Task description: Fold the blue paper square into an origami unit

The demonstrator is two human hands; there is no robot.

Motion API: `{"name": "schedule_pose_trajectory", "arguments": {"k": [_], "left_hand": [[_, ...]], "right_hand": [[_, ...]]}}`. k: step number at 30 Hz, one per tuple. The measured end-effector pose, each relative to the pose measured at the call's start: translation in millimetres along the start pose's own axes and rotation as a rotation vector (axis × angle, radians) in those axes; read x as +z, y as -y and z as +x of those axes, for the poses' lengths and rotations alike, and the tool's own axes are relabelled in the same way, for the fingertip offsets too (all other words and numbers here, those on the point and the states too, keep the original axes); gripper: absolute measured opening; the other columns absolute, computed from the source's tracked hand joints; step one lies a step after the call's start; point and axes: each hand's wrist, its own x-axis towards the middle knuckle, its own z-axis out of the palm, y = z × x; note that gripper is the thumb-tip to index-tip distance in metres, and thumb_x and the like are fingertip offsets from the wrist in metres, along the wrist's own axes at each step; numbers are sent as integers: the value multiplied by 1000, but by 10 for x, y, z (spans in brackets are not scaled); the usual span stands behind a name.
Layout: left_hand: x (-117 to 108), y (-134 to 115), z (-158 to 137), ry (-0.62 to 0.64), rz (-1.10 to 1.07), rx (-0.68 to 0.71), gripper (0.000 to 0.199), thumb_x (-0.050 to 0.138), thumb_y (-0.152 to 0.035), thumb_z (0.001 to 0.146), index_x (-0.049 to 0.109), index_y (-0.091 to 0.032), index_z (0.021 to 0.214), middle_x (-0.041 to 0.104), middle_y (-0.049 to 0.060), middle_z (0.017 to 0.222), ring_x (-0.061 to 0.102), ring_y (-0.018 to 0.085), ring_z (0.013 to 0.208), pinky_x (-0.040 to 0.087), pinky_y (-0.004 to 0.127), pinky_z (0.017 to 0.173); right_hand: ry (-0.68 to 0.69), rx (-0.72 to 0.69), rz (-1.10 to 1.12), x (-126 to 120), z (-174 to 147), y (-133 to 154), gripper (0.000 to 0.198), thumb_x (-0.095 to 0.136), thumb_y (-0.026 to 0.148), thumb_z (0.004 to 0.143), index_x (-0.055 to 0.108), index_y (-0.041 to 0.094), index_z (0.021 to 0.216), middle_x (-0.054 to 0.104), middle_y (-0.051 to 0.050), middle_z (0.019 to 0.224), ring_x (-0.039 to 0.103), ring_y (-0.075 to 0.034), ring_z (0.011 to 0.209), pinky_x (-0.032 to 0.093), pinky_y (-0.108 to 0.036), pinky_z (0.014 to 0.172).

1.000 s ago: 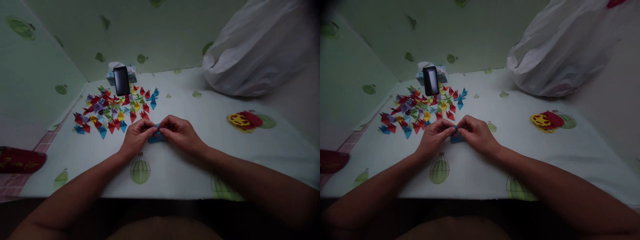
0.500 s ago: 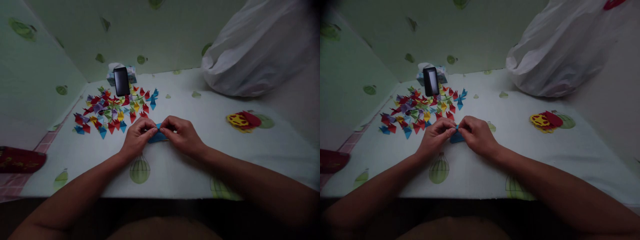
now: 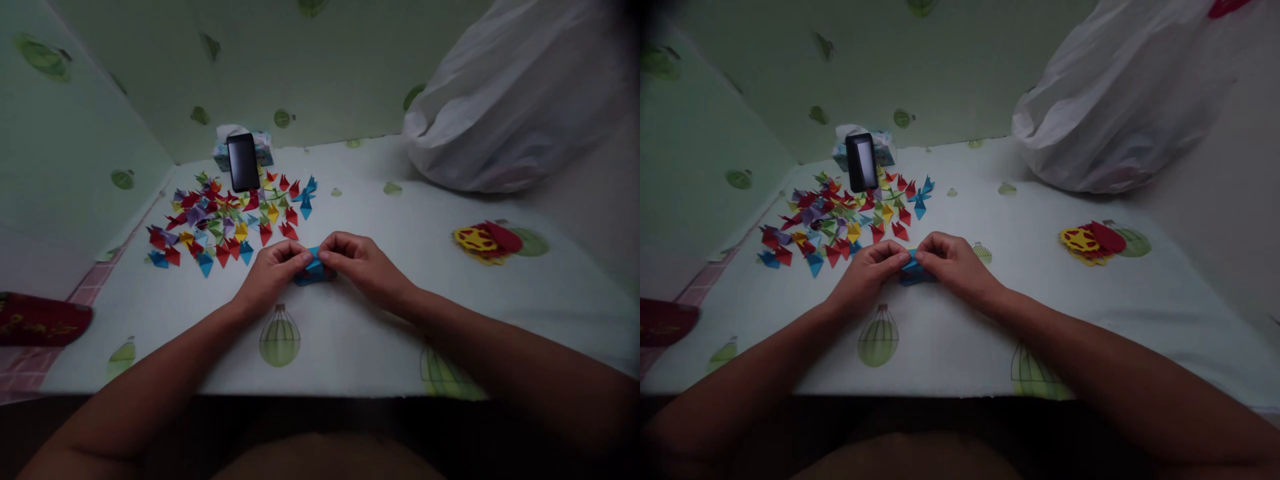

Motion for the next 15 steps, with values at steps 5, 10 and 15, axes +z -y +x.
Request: {"name": "schedule_pose_trajectory", "arguments": {"k": [5,10,15], "left_hand": [[16,69,39,-6,-219,-101,24,81,-34,73,66,-15,77,63,-1,72,58,9,62,50,23,63],[41,47,30,12,-308,-173,27,84,-32,71,66,-14,79,61,-2,71,55,7,56,50,21,55],[35,32,19,16,-328,-180,28,84,-31,71,64,-14,81,61,-2,72,55,6,55,50,19,55]], "right_hand": [[2,-80,38,16,3,7,19,72,26,77,60,20,90,62,1,80,57,-13,73,44,-28,67],[24,-85,11,15,6,-10,15,68,22,77,60,20,89,63,1,81,59,-14,75,46,-29,69],[31,-65,17,15,1,-6,15,68,22,76,61,20,90,63,1,79,58,-14,71,46,-29,67]]}}
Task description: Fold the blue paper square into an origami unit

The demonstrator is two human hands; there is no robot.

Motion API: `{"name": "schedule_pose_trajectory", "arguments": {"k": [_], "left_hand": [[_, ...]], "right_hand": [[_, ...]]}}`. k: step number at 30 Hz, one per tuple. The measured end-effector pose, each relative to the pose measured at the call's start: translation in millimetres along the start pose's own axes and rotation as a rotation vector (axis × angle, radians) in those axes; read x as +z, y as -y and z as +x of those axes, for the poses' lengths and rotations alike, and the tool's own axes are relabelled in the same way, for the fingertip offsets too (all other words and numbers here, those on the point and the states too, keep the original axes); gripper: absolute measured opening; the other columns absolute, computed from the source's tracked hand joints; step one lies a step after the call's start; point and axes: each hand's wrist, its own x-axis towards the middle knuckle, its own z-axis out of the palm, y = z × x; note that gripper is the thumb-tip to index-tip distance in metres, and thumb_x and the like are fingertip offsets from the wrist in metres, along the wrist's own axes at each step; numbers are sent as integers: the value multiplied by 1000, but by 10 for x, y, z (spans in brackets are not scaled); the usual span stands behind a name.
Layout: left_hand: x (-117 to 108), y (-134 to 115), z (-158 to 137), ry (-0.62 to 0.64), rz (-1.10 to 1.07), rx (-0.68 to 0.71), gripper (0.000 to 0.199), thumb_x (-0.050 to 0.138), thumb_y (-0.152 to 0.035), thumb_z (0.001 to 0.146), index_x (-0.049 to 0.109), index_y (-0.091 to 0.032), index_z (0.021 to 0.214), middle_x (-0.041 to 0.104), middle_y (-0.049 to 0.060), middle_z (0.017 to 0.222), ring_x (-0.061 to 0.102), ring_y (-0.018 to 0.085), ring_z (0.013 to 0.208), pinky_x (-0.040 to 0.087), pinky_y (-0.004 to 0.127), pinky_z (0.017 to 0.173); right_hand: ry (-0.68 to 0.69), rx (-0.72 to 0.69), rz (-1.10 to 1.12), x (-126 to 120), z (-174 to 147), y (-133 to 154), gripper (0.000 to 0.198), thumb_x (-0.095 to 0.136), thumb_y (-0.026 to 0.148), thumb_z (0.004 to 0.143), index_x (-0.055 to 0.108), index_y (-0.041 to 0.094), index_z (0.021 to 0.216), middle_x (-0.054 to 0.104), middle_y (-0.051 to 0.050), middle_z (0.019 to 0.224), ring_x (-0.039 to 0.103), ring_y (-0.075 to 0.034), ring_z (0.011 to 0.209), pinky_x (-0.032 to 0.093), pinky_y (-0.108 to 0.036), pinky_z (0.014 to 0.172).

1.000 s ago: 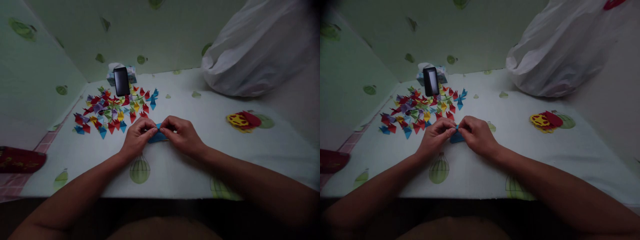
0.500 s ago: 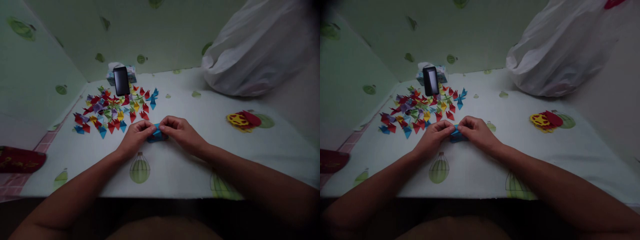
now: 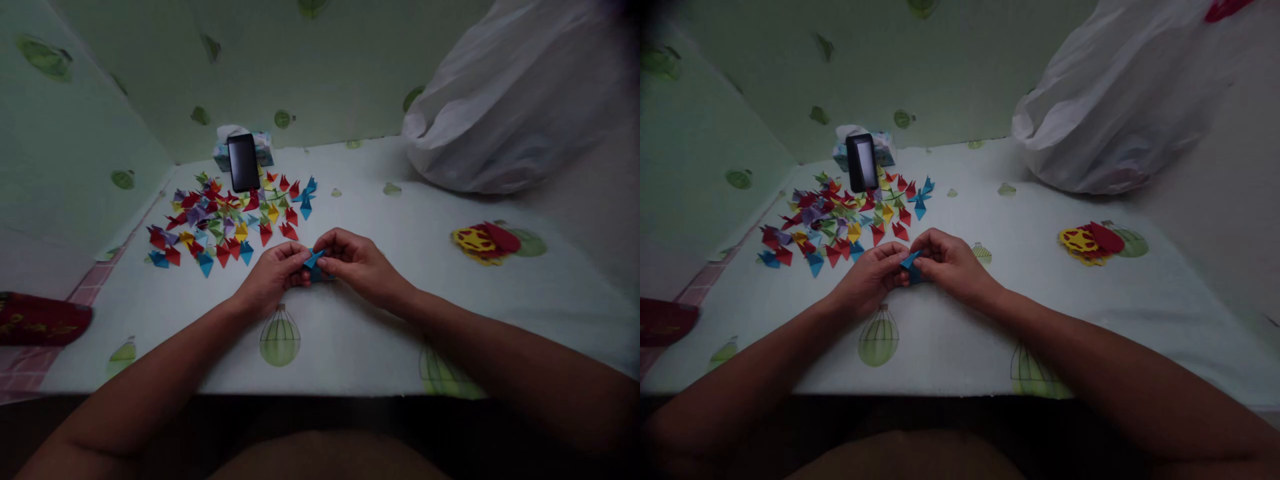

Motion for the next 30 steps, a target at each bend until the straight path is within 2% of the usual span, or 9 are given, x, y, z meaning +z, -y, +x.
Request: {"name": "schedule_pose_trajectory", "arguments": {"k": [5,11,21,24,27,30], "left_hand": [[-1,1,-17,22,-2,44,26,82,-25,72,64,-19,90,66,-3,78,61,7,59,52,20,58],[24,-15,-21,56,7,49,19,81,-26,73,70,-15,85,67,1,78,65,11,66,55,23,63],[1,-18,-13,62,20,44,20,81,-26,75,69,-15,86,69,1,76,68,11,66,55,21,63],[3,-17,-14,59,60,91,23,79,-33,78,68,-15,86,68,0,77,67,10,65,56,22,64],[4,-9,-14,61,143,177,25,84,-25,72,68,-16,88,69,-2,76,67,9,66,54,20,65],[1,0,-15,36,160,193,25,84,-23,71,66,-16,87,70,-3,73,66,9,64,54,21,64]], "right_hand": [[7,28,22,15,-5,16,13,68,22,75,60,20,86,61,2,77,56,-12,67,45,-29,64],[-41,12,-41,1,2,10,10,66,21,74,59,20,81,55,3,69,51,-12,63,39,-28,59],[-49,46,5,9,-3,23,6,63,19,73,59,20,77,59,3,64,55,-12,59,43,-29,59],[-85,42,-3,6,3,24,7,64,18,72,59,19,76,60,3,63,55,-12,58,43,-28,57],[-114,39,0,2,7,27,7,65,18,71,59,19,75,60,4,62,56,-12,58,44,-27,56],[-93,44,27,1,6,23,7,66,19,72,60,19,75,62,3,63,57,-11,59,44,-26,57]]}}
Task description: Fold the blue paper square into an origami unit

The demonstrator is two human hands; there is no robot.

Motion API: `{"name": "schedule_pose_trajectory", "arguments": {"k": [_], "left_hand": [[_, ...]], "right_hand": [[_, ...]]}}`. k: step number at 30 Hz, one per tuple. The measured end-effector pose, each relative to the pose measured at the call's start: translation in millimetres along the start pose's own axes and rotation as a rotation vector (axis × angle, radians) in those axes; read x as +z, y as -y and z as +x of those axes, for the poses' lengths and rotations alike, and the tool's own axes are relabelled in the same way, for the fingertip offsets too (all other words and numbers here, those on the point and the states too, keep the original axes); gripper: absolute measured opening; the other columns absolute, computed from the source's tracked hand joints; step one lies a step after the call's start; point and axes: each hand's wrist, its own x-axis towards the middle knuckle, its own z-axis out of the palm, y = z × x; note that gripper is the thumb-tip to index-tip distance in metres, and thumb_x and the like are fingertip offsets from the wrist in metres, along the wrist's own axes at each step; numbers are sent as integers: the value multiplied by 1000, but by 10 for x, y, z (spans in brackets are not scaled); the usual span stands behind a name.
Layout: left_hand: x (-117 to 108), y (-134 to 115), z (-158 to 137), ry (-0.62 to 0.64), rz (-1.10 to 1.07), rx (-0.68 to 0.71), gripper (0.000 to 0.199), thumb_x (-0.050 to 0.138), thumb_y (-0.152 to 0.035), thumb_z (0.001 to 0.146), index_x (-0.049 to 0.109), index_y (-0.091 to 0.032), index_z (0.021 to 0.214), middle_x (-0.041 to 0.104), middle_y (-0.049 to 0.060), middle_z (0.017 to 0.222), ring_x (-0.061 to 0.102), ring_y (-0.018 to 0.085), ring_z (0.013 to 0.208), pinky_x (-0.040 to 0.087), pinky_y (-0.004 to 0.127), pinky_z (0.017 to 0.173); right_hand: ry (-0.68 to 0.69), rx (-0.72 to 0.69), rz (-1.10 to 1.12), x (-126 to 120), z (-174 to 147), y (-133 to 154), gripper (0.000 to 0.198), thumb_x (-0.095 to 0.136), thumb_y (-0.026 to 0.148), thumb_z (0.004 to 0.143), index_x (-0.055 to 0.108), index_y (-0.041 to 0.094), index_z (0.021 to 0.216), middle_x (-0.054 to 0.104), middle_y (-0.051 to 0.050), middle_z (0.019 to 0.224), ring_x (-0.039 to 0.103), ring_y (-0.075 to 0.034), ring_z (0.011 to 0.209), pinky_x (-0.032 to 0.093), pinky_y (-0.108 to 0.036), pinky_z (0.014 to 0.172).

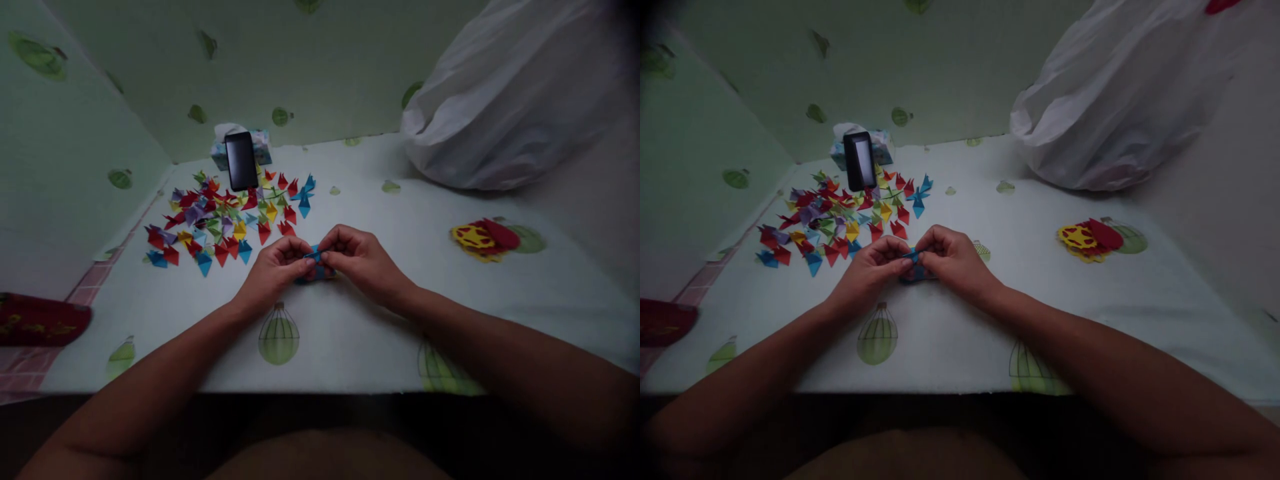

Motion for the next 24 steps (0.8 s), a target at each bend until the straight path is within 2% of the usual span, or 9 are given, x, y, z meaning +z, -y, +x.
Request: {"name": "schedule_pose_trajectory", "arguments": {"k": [7,13,20,24], "left_hand": [[19,-6,-15,-62,4,-36,23,81,-22,71,64,-16,85,69,-3,67,66,9,60,52,20,62],[34,-2,-32,-64,-41,16,20,80,-17,70,65,-17,83,67,-5,67,64,8,59,50,19,61],[52,-29,-52,-102,-75,-9,17,79,-20,68,68,-16,81,70,-2,66,65,10,60,50,21,62],[62,-40,-60,-90,-106,-26,20,80,-23,69,69,-16,85,72,0,70,67,11,62,52,22,64]], "right_hand": [[25,-12,41,12,4,-42,10,68,19,72,60,18,77,60,5,65,55,-10,58,43,-25,56],[-2,10,134,21,-3,-48,10,69,16,70,61,18,75,62,5,62,57,-10,58,45,-25,57],[-24,68,294,25,-10,-62,9,70,15,68,63,18,72,68,2,62,61,-11,57,48,-26,60],[-32,59,282,19,-2,-61,7,70,16,69,65,17,74,67,2,62,61,-11,56,48,-26,59]]}}
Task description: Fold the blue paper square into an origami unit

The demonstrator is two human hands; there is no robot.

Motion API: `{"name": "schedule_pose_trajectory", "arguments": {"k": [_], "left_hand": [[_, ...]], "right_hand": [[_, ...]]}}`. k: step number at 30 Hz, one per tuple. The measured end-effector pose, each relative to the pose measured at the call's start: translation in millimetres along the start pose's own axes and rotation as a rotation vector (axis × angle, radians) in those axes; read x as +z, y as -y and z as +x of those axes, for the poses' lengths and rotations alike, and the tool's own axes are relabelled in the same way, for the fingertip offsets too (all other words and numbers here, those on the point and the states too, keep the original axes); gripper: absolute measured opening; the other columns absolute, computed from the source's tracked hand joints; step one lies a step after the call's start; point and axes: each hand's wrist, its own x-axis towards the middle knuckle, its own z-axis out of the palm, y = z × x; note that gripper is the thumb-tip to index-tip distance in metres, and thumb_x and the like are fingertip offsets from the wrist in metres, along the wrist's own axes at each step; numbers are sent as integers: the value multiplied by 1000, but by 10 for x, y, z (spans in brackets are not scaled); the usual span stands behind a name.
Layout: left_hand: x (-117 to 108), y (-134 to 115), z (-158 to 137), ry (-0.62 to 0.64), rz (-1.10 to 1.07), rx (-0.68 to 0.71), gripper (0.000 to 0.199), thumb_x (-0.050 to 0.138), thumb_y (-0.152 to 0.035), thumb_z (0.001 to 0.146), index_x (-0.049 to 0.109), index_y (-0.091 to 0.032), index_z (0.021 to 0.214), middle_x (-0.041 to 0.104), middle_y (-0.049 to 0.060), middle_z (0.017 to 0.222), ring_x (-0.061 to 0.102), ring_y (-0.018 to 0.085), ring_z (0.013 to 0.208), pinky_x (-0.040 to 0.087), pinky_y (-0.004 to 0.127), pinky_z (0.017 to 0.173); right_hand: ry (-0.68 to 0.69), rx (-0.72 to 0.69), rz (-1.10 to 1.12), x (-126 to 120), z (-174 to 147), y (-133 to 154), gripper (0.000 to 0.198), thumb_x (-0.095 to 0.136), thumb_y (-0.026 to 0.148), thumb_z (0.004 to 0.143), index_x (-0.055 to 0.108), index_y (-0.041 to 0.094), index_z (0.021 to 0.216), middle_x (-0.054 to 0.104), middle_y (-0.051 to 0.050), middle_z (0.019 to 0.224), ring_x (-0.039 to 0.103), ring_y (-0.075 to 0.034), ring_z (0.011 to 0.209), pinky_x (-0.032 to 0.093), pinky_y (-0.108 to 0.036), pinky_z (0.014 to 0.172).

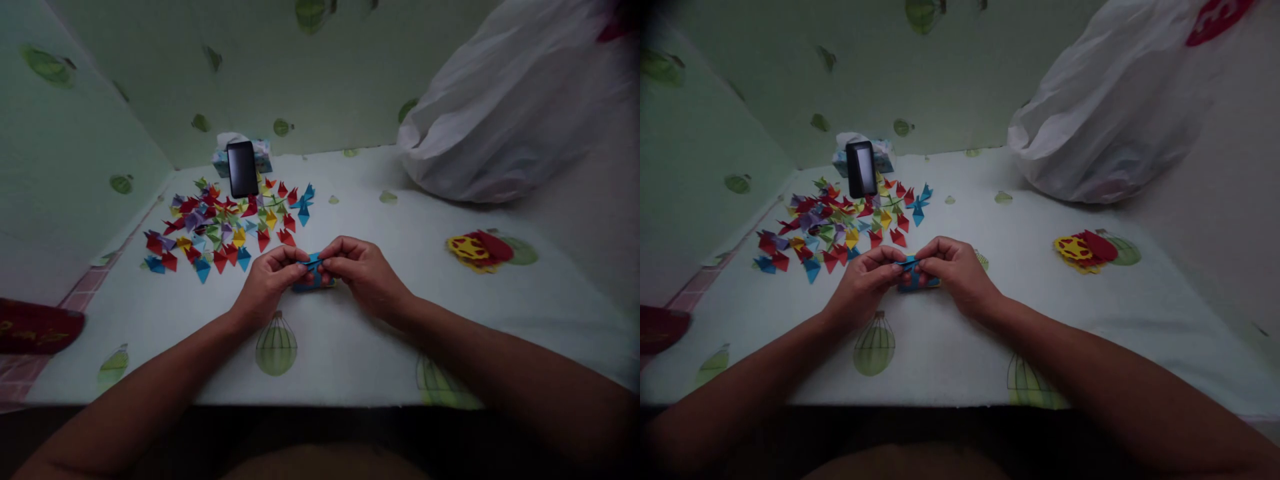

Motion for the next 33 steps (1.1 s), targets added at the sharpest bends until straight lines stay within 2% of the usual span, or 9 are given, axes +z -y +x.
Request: {"name": "schedule_pose_trajectory", "arguments": {"k": [4,8,15,23,27,29,33], "left_hand": [[19,-14,-1,-19,-13,-11,22,81,-29,70,69,-15,82,71,0,72,66,10,61,52,22,64],[15,-12,7,-22,-29,-30,23,83,-26,68,68,-15,82,70,-2,70,65,9,60,51,21,63],[7,-6,12,-18,9,-32,23,82,-26,70,68,-14,84,69,-1,73,65,9,63,51,21,65],[3,1,-1,33,47,0,27,83,-23,69,68,-16,91,72,0,74,68,13,69,53,24,70],[9,-1,-2,-3,123,14,22,81,-23,71,67,-15,86,69,-1,70,65,11,63,51,23,65],[18,-11,-3,-12,135,3,21,80,-24,71,66,-15,85,68,-1,69,64,11,61,50,23,63],[32,-26,-8,-11,160,13,21,79,-23,70,64,-16,84,66,-3,64,62,11,58,48,23,60]], "right_hand": [[-3,-64,-79,-5,-8,9,7,70,16,71,65,18,75,65,3,64,61,-10,58,48,-26,61],[21,-97,-149,-9,-13,23,7,69,17,73,64,18,77,64,4,66,61,-11,61,48,-27,64],[79,-73,-214,-9,-1,41,9,69,19,74,63,19,81,64,3,67,60,-12,64,48,-27,63],[21,-74,-191,9,-21,42,12,71,20,72,60,20,74,62,4,66,58,-11,62,47,-28,62],[85,-49,-247,-5,-7,27,12,70,22,74,58,20,75,64,2,69,59,-13,64,47,-28,62],[108,-82,-312,-12,-4,20,10,68,22,76,58,19,78,65,1,74,60,-14,68,48,-29,65],[74,-237,-483,-24,-12,13,7,66,19,77,62,20,83,61,0,83,58,-15,75,47,-31,69]]}}
